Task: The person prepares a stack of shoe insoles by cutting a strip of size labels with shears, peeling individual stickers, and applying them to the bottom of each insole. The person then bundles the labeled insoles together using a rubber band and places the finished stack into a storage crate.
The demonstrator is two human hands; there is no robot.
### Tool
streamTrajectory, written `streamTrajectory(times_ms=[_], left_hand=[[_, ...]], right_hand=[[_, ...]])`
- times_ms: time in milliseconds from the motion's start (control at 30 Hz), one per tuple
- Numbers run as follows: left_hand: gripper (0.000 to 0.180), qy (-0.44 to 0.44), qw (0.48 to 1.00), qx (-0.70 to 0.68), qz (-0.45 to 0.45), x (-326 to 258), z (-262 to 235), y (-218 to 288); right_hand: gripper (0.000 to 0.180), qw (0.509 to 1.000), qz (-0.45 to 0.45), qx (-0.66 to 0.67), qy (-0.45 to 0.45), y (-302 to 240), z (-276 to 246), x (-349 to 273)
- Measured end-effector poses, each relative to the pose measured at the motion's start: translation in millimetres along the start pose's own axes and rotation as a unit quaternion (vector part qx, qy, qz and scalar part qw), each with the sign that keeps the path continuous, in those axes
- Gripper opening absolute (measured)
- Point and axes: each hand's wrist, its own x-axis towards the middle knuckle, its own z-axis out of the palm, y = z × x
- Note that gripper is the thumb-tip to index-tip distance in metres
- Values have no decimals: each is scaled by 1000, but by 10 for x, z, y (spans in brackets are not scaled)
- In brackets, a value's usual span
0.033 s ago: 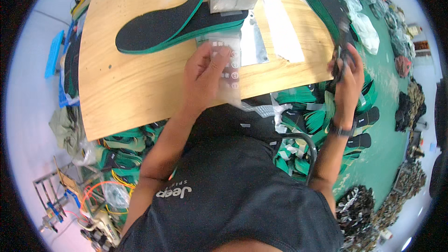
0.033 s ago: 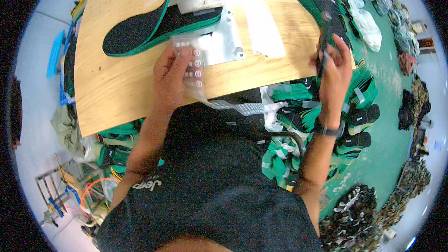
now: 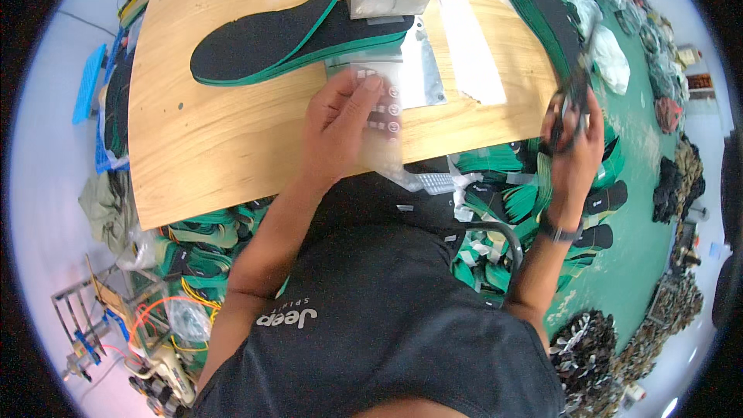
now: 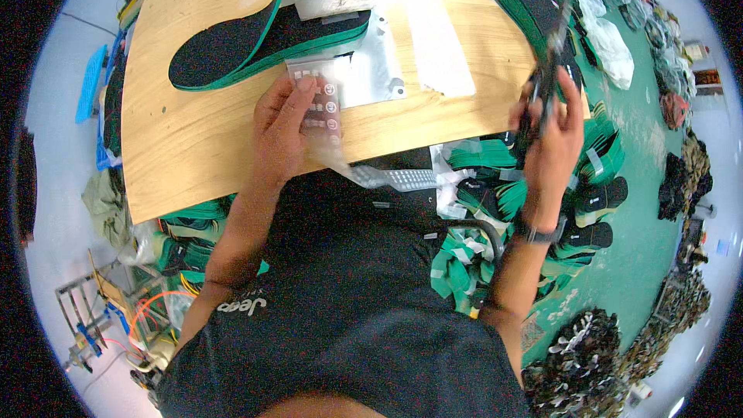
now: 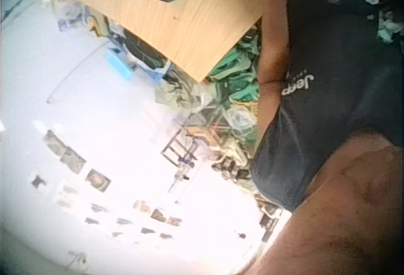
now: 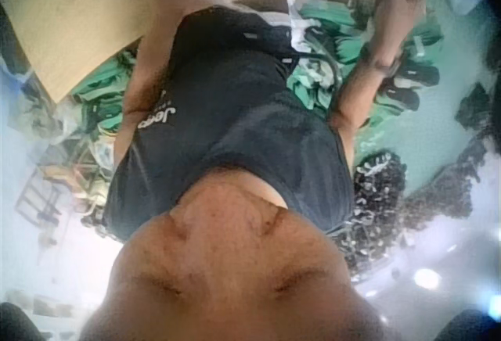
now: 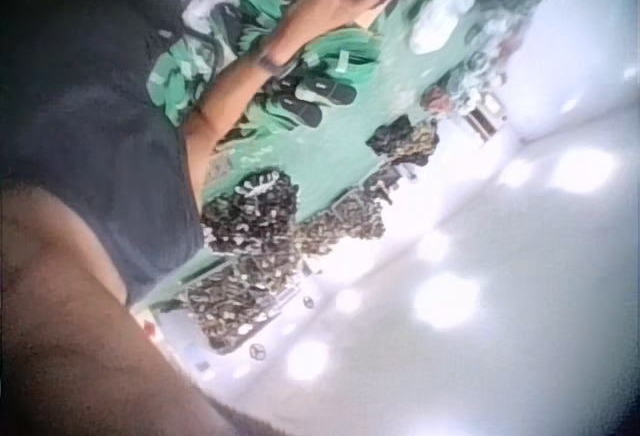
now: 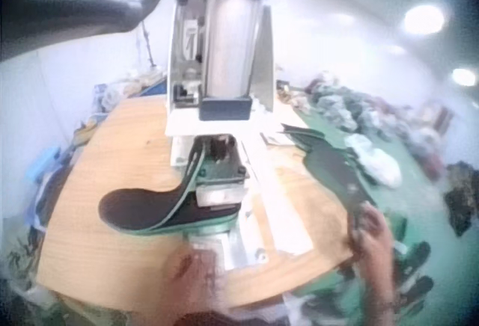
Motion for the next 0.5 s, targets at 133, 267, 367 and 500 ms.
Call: streamTrajectory(times_ms=[133, 267, 367, 500], left_hand=[[19, -39, 999, -32, -2, 26, 74, 53], [14, -47, 997, 46, -43, 65, 36, 77], [15, -49, 993, 70, -78, 66, 67, 114], [17, -23, 998, 27, -53, 48, 121, 33]], right_hand=[[93, 968, 73, 143, -191, -28, 119, -512], [113, 924, 214, 84, -304, -82, 140, -640], [114, 900, 224, 36, -372, -59, 52, -527], [113, 869, 206, -97, -439, -127, 70, -354]])
